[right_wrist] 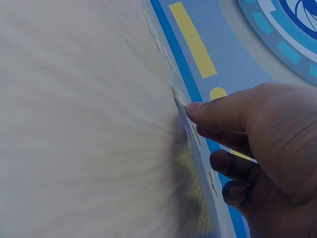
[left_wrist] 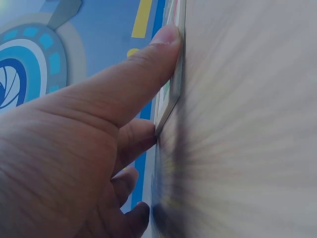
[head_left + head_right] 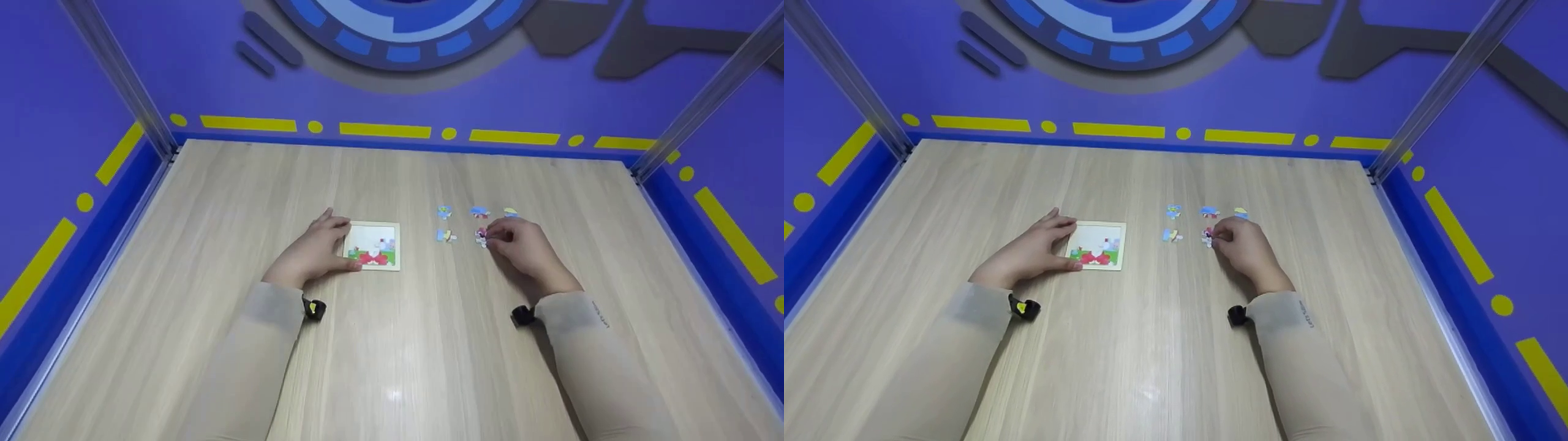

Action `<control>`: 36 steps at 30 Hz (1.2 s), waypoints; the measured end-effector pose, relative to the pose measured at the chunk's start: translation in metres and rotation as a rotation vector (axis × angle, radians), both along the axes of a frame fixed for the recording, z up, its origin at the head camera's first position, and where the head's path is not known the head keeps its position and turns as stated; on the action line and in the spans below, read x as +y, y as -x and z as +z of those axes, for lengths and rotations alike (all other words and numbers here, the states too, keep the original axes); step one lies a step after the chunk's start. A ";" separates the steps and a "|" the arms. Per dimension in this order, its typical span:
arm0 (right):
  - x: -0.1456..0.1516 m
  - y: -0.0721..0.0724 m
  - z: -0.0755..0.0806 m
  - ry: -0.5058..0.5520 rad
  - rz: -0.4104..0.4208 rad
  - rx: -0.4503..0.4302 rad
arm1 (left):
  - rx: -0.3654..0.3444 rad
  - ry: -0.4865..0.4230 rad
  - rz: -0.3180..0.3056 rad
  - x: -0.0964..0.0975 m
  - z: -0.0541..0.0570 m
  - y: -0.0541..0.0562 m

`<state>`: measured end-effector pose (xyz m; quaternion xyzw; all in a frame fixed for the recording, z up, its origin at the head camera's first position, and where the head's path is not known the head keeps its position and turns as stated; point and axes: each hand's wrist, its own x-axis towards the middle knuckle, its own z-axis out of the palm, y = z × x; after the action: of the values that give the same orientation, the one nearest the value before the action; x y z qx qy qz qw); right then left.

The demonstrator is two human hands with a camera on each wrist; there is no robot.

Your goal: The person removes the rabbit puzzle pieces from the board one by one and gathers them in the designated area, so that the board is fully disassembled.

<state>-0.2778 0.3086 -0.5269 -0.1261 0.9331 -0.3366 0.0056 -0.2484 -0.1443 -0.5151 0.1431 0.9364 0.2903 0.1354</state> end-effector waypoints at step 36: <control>-0.142 -0.023 0.069 0.282 0.125 0.038 | 0.049 -0.007 -0.008 0.000 -0.002 -0.001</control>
<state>-0.2550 0.1663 -0.4584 -0.1897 0.8668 -0.4610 -0.0087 -0.2476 -0.1441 -0.5175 0.1546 0.9379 0.2893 0.1130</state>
